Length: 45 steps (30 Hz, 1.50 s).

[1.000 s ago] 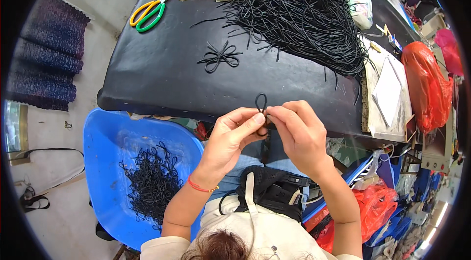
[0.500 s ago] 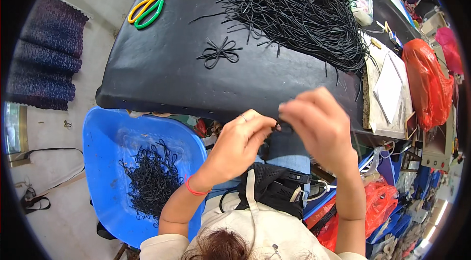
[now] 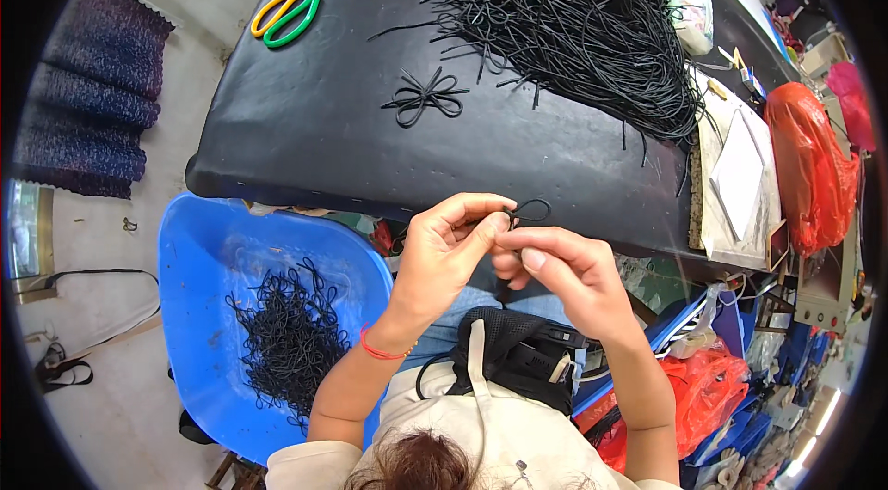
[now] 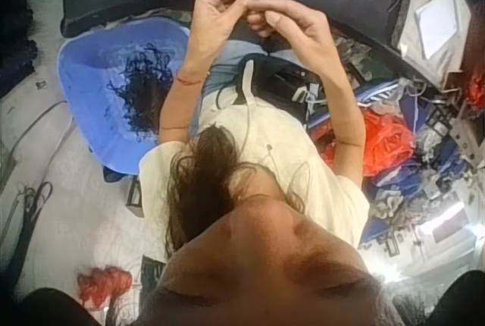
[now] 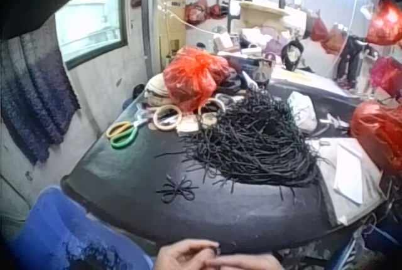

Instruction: The person sits at a cluttered workbench and repeatedly ties black cable ties into small loops by hand. They pick up individual ties from a large pile on the table, form a loop, and secure it by pulling the end through. The finished loops are placed into a blue plastic basin on the floor.

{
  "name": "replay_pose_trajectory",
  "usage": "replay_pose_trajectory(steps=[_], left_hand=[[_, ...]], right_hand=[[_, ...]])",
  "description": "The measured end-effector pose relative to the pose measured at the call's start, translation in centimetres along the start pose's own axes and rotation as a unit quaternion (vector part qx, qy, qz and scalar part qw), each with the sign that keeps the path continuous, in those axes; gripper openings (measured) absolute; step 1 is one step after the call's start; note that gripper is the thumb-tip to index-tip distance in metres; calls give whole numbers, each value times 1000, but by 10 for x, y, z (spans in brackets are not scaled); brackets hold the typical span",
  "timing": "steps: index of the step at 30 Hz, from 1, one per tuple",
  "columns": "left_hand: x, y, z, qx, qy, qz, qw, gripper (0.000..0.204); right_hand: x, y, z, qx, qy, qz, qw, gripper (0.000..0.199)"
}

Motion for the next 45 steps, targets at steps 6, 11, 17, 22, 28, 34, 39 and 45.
replay_pose_trajectory(steps=[6, 11, 17, 22, 28, 34, 39, 45], left_hand=[[3, 1, -1, 0, 15, -91, 996, 16], [5, -5, -5, -44, -25, -127, 991, 16], [5, -9, -10, -84, -70, -74, 991, 15], [-1, -10, -10, -23, -47, 19, 998, 15], [1, -14, -9, 22, 39, 129, 991, 19], [-7, -21, -11, 28, -16, 228, 973, 20], [0, -17, -9, 38, 17, 178, 983, 19], [11, -21, -10, 84, 80, 66, 991, 14]], right_hand=[[-9, 7, 1, -17, -65, 75, 995, 20], [11, 11, 3, -144, 59, -123, 980, 10], [15, 11, 7, -158, 88, -214, 960, 16], [15, 26, 14, -138, 66, -258, 954, 19], [-6, 27, 15, -104, -19, -57, 993, 15], [-16, 26, 12, -148, -43, 26, 988, 17], [-16, 24, 9, -103, -73, 16, 992, 21], [-13, 21, 8, -111, -37, -16, 993, 20]])
Point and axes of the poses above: each hand's wrist, its own z-axis towards the middle knuckle, its own y-axis out of the back of the hand, x = y × z, the point moved 8 cm from there along z, towards the middle knuckle, and after that the axes turned 10 degrees about y, right-handed, at the moved point
